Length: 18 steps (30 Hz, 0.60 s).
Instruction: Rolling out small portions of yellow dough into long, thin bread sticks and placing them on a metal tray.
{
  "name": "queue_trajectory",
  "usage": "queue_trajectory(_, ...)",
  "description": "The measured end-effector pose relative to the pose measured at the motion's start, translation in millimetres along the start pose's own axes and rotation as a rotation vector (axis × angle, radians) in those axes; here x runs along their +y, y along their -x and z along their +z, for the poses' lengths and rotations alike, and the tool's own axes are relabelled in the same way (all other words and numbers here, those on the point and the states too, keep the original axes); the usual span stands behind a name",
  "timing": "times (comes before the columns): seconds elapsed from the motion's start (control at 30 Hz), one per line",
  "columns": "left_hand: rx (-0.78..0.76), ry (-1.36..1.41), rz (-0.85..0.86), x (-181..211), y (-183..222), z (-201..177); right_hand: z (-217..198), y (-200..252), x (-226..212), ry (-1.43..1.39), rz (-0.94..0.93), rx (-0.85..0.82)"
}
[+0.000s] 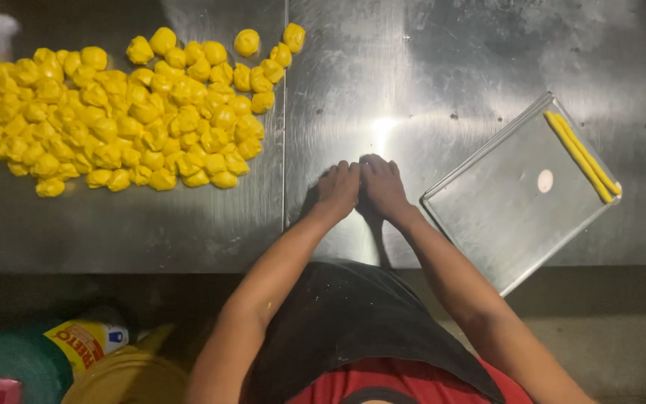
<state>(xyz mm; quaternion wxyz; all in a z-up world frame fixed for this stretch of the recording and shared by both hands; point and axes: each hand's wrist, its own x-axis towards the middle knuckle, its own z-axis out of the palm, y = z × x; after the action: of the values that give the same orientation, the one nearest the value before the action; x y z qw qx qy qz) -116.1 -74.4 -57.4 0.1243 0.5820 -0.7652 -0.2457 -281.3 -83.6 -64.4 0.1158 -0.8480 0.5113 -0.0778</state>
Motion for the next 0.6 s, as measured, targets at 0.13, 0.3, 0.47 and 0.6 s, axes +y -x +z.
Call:
queue_trajectory(0.13, 0.02, 0.039, -0.101, -12.1, 36.4, -33.3, 20.1, 40.2, -29.6, 0.169, -0.151, 0.049)
queue_trajectory(0.3, 0.174, 0.346, -0.131, -76.5, 127.7, -56.8, 1.8, 63.5, -63.6, -0.09, -0.125, 0.062)
queue_trajectory(0.47, 0.212, 0.433, -0.453, -96.4, 182.6, -67.6, -11.7, -82.5, -33.9, 0.054, 0.088, -0.059)
queue_trajectory(0.6, 0.206, 0.393, -0.52, -81.0, 188.6, -61.9, -15.5, -145.9, -7.3, 0.001, 0.161, -0.012)
